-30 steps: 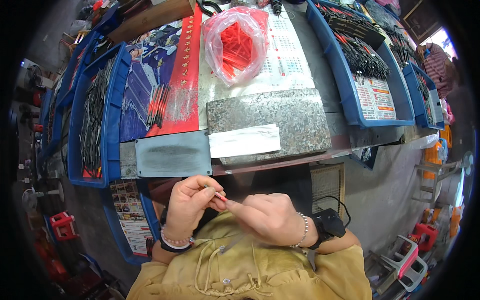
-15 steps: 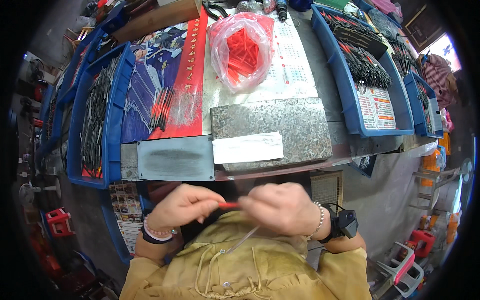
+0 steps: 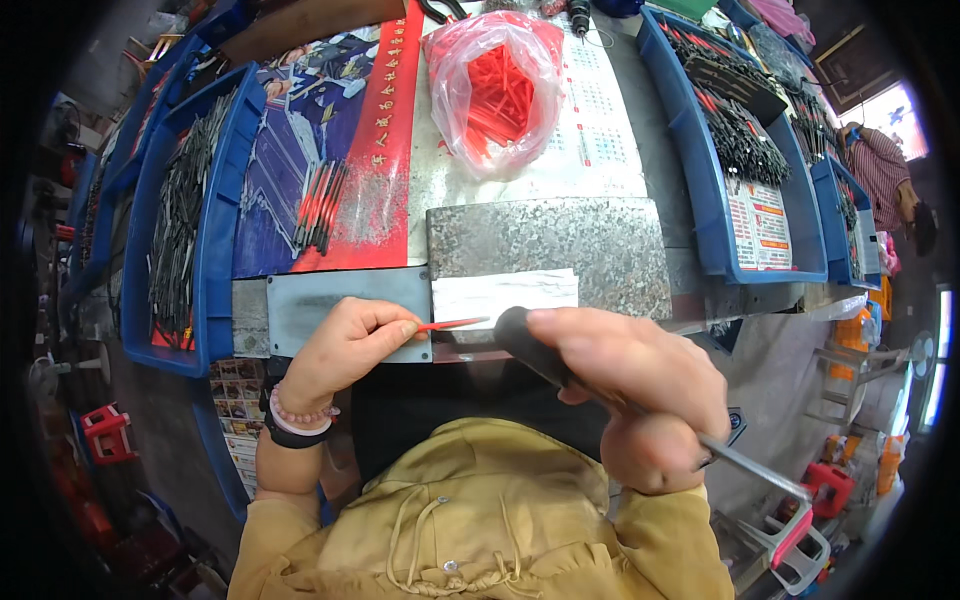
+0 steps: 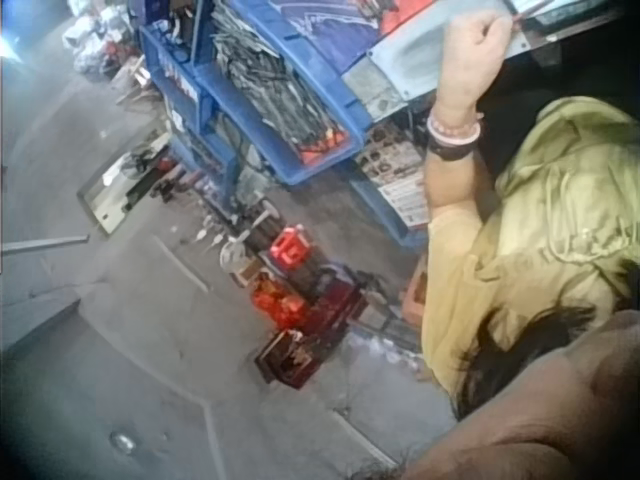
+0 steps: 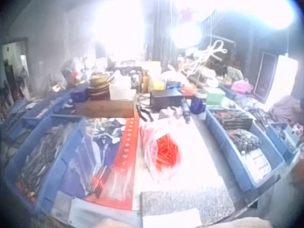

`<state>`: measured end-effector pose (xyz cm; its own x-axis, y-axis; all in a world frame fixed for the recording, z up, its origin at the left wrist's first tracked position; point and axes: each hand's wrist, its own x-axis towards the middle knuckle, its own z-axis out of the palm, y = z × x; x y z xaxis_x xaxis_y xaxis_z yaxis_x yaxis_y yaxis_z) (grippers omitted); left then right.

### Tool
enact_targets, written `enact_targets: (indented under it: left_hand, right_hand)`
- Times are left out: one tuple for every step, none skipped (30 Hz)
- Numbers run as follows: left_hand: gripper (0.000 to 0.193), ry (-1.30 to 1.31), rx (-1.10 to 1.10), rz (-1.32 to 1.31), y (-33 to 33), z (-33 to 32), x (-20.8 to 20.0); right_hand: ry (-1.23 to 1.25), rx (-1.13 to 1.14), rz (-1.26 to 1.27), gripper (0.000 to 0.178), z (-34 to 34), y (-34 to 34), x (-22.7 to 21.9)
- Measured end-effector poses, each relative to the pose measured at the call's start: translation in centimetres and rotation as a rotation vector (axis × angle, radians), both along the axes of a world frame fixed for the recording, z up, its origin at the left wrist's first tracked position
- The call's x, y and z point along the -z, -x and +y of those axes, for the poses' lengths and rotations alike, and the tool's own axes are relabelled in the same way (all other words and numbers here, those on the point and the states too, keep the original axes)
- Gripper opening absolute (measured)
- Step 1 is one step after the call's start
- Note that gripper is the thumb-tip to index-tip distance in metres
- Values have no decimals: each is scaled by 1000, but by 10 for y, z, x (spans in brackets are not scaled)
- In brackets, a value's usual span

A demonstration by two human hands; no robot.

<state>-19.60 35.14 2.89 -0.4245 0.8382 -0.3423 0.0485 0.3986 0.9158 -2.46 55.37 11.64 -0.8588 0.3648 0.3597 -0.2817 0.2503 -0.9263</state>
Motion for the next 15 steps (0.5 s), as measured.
enact_targets:
  left_hand:
    - [25,2,7,-26,1,0,-1]
    - [25,10,10,-32,1,0,-1]
    - [25,9,15,-24,2,0,-2]
    - [25,18,16,-51,2,0,-2]
    - [25,19,26,-60,2,0,-2]
    - [25,-2,18,-65,2,0,-1]
    - [25,-12,22,-32,2,0,0]
    - [25,-14,23,-34,1,-1,0]
    - [25,-30,14,-19,2,0,1]
    - [24,-44,6,8,1,0,2]
    - [24,4,27,10,3,0,2]
    - [25,18,33,-26,3,0,0]
    - [25,25,40,-40,4,0,-2]
    - [25,31,27,-56,4,1,-4]
    - [25,-13,28,-29,4,0,-8]
  right_hand:
    - [-19,-4,12,29,-2,8,-1]
    - [-220,-38,0,23,-2,19,2]
    - [-511,-62,-123,18,-1,27,5]
    - [-496,-189,-470,17,-5,40,15]
    - [-416,-141,-398,20,-3,39,15]
    - [-361,-114,-435,24,-2,42,22]
    - [-179,-76,-232,30,-3,38,24]
    - [-139,-45,-54,29,-3,36,28]
    - [-128,-52,-21,27,-3,33,31]
    - [-176,-63,22,26,-3,31,35]
    - [-251,-102,-103,24,-3,30,39]
    - [-371,-153,-329,22,-3,33,46]
    - [-288,-130,-416,20,-1,28,46]
    - [-278,-76,-331,21,3,29,51]
    - [-232,-27,-339,22,2,22,52]
